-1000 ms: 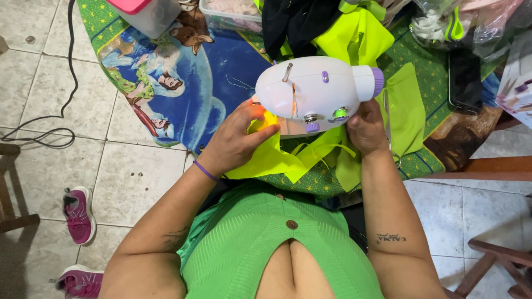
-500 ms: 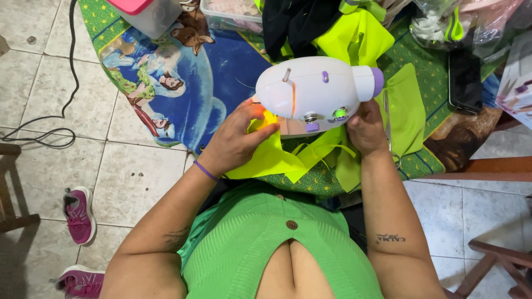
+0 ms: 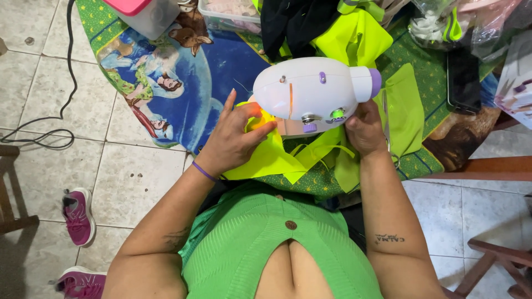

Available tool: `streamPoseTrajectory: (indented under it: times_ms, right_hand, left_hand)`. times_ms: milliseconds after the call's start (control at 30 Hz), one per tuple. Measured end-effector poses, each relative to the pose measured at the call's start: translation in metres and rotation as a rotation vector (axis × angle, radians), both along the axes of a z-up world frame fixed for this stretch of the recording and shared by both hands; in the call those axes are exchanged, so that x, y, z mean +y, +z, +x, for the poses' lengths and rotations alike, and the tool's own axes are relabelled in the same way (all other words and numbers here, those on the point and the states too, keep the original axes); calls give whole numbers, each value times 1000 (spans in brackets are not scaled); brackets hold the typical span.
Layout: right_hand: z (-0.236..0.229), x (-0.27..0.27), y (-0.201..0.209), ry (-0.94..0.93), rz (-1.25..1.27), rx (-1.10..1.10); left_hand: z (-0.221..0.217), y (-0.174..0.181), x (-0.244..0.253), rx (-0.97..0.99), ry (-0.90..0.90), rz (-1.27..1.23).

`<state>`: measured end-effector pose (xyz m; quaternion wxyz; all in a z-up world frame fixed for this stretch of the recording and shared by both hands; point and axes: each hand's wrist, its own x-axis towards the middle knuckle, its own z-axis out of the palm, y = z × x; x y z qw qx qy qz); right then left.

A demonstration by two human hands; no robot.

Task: The person cuts a strip of green fabric with scissors and then uses a portable sewing machine to sew the fabric.

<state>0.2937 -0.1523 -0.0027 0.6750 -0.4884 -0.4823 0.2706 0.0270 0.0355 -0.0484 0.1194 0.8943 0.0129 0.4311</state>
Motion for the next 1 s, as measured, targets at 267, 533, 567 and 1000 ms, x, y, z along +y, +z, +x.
streamPoseTrajectory:
  times_ms: [267,533,567,1000]
  right_hand:
    - [7,-2,-11,7,22,7]
    - [5,-1,-9,4,11,-2]
    - [6,-2,-10,2,4,-15]
    - [-12,2,5,-65,21,-35]
  left_hand:
    - [-1,1,0,38,2,-2]
    - [-2,0,-1,49,6,-17]
    - [-2,1,-1,52,4,-18]
    - [-8,1,6,117,-35,-75]
